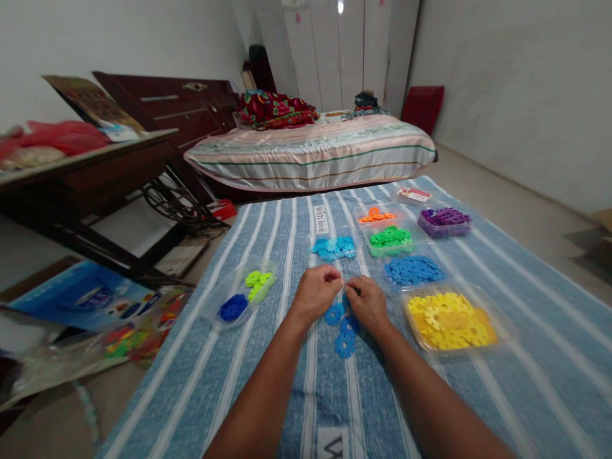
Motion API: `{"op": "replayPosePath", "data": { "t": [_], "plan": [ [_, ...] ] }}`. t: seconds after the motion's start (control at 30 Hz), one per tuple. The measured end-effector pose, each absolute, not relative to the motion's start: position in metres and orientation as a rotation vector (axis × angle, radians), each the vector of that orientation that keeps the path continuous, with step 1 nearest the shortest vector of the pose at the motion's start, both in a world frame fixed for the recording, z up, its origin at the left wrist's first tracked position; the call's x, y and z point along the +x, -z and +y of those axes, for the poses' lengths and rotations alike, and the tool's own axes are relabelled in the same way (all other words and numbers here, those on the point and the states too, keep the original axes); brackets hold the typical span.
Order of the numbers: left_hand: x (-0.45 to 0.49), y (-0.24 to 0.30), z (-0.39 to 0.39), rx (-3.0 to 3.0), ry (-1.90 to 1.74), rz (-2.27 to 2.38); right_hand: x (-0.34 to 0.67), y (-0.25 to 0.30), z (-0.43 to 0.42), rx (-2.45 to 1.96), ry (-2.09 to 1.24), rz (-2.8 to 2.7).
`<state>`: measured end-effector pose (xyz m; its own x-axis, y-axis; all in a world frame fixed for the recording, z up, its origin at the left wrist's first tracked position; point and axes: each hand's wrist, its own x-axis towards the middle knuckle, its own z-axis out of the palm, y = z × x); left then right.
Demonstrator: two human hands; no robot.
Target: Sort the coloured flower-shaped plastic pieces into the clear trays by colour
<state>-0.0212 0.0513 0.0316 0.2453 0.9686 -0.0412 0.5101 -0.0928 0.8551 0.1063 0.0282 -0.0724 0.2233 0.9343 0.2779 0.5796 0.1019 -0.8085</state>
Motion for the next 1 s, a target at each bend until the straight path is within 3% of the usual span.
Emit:
{"op": "replayPosePath", "data": {
  "t": [0.2,0.43,0.8,1.0],
  "plan": [
    [-0.053,-0.001,0.035,1.968,-0.303,1.644,0.107,0.072,0.027,-1.561,-0.494,-1.445],
    [-0.051,0.002,0.022,2.084,-0.166,1.703,0.109,0.076,0.029,-1.510,-0.508,-1.325],
    [-0.064,0.015,0.027,1.624,-0.473,1.476,0.115,0.079,0.033,-1.469,-0.545,-1.236],
    [-0.052,-0.015,0.033,1.407,-0.591,1.362,0.116,0.078,0.034,-1.475,-0.554,-1.248]
  ]
}}
